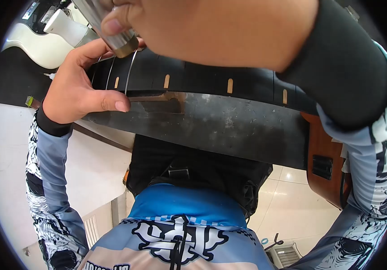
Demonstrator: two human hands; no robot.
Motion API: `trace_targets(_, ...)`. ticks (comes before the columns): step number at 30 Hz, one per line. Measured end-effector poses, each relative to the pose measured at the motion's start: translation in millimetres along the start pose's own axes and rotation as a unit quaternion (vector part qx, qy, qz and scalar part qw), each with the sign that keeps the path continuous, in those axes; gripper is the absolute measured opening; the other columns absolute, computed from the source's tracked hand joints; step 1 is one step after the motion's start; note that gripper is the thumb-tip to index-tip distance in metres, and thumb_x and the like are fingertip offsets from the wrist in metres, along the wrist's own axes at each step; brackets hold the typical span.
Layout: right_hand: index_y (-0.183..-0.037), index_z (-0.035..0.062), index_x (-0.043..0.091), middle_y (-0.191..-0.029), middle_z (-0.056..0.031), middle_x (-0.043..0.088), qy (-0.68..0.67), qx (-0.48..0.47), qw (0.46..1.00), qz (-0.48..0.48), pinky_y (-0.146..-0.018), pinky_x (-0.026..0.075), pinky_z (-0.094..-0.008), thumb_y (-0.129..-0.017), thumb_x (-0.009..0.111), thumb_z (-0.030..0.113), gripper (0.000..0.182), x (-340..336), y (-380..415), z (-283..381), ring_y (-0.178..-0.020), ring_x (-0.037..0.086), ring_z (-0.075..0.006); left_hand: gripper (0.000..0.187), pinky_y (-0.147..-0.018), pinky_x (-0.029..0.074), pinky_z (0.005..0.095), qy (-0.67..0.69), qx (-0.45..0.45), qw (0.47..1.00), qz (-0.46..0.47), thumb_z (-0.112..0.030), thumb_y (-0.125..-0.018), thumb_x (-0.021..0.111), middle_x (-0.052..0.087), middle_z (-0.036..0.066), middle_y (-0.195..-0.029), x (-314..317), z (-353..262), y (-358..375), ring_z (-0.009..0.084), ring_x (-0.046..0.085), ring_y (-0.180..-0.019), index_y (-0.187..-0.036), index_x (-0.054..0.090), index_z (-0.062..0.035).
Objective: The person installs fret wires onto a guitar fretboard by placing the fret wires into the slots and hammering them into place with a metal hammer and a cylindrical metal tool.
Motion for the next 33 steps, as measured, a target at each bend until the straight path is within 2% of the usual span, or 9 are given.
trace_targets(7, -0.080, 0.0042, 0.076, -0.057, -0.0139, 0.060, 0.061, -0.069, 0.995, -0.038, -0.046, 0.043, -0.0389, -0.097, 0.069, 0.021, 0.025, 8, -18, 13, -0.045, 0.054, -0.0280, 0.084, -0.109, 0.042, 0.0328, -0.069, 0.013, 0.998, -0.003, -0.037, -0.064, 0.098, 0.067, 0.008, -0.123, -2, -1, -3, 0.0183, 0.061, -0.115, -0.130, 0.062, 0.0017)
trace_targets(9, -0.076, 0.0086, 0.074, -0.060, -0.0141, 0.062, 0.172, 0.324, 0.903, 0.222, -0.050, 0.047, -0.0408, -0.097, 0.068, 0.023, 0.026, 5, -56, 49, -0.052, 0.058, -0.0350, 0.082, -0.110, 0.041, 0.0340, -0.048, 0.038, 0.998, -0.017, -0.037, -0.064, 0.098, 0.068, 0.007, -0.121, 0, 1, 0, 0.0182, 0.061, -0.114, -0.128, 0.063, 0.0012)
trace_targets(10, -0.076, 0.0086, 0.074, -0.060, -0.0141, 0.062, 0.174, 0.325, 0.903, 0.222, -0.050, 0.047, -0.0408, -0.097, 0.068, 0.023, 0.026, 1, -44, 42, -0.052, 0.058, -0.0350, 0.082, -0.110, 0.041, 0.0340, -0.048, 0.041, 0.998, -0.018, -0.037, -0.064, 0.098, 0.068, 0.007, -0.121, -1, -2, 0, 0.0182, 0.061, -0.114, -0.128, 0.063, 0.0012)
trace_targets(12, -0.074, 0.0081, 0.072, -0.059, -0.0139, 0.060, 0.043, 0.065, 0.996, 0.031, -0.050, 0.048, -0.0401, -0.097, 0.068, 0.022, 0.027, -7, -11, 26, -0.050, 0.058, -0.0337, 0.084, -0.112, 0.040, 0.0347, -0.049, 0.024, 0.999, 0.006, -0.038, -0.064, 0.098, 0.068, 0.008, -0.122, -2, -5, 0, 0.0188, 0.060, -0.117, -0.129, 0.063, 0.0005)
trace_targets(15, -0.074, 0.0072, 0.072, -0.057, -0.0139, 0.059, 0.054, 0.016, 0.998, -0.001, -0.049, 0.047, -0.0407, -0.097, 0.068, 0.023, 0.028, 3, -9, 15, -0.048, 0.058, -0.0331, 0.084, -0.111, 0.040, 0.0339, -0.013, 0.045, 0.999, -0.006, -0.038, -0.063, 0.098, 0.068, 0.009, -0.123, 0, 0, -1, 0.0194, 0.061, -0.118, -0.130, 0.063, 0.0003)
trace_targets(22, -0.082, 0.0028, 0.076, -0.055, -0.0152, 0.059, -0.021, -0.042, 0.996, -0.081, -0.045, 0.045, -0.0403, -0.097, 0.068, 0.020, 0.024, 10, -12, -5, -0.043, 0.057, -0.0306, 0.086, -0.113, 0.038, 0.0355, -0.005, 0.052, 0.999, -0.005, -0.038, -0.063, 0.098, 0.068, 0.009, -0.124, -1, -1, -1, 0.0224, 0.060, -0.121, -0.131, 0.062, 0.0007)
trace_targets(24, -0.086, 0.0012, 0.077, -0.056, -0.0151, 0.061, -0.135, 0.068, 0.982, 0.115, -0.044, 0.045, -0.0372, -0.097, 0.068, 0.018, 0.022, -19, -17, 11, -0.043, 0.056, -0.0283, 0.088, -0.116, 0.035, 0.0360, -0.042, 0.017, 0.999, 0.020, -0.038, -0.064, 0.098, 0.067, 0.009, -0.128, -4, -7, -1, 0.0221, 0.059, -0.125, -0.135, 0.061, 0.0003)
trace_targets(27, -0.084, 0.0025, 0.078, -0.057, -0.0148, 0.061, 0.018, 0.172, 0.979, 0.107, -0.045, 0.046, -0.0368, -0.098, 0.068, 0.019, 0.023, -12, -34, 26, -0.043, 0.057, -0.0276, 0.088, -0.115, 0.036, 0.0357, -0.016, 0.045, 0.999, -0.004, -0.039, -0.064, 0.098, 0.067, 0.009, -0.127, 0, 3, -6, 0.0207, 0.059, -0.122, -0.133, 0.061, 0.0003)
trace_targets(33, -0.082, 0.0062, 0.078, -0.059, -0.0141, 0.064, 0.026, 0.023, 0.998, -0.051, -0.047, 0.048, -0.0390, -0.097, 0.068, 0.025, 0.026, 2, -11, 12, -0.045, 0.058, -0.0293, 0.091, -0.116, 0.035, 0.0361, 0.004, 0.032, 0.999, 0.005, -0.042, -0.063, 0.098, 0.067, 0.009, -0.129, -2, 2, -1, 0.0217, 0.058, -0.125, -0.135, 0.061, -0.0006)
Point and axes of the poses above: each hand's wrist, its own y-axis away from the middle knuckle, its own x-axis out of the palm, z = x × y, the point moved 1 cm from there along -y, towards the middle knuckle
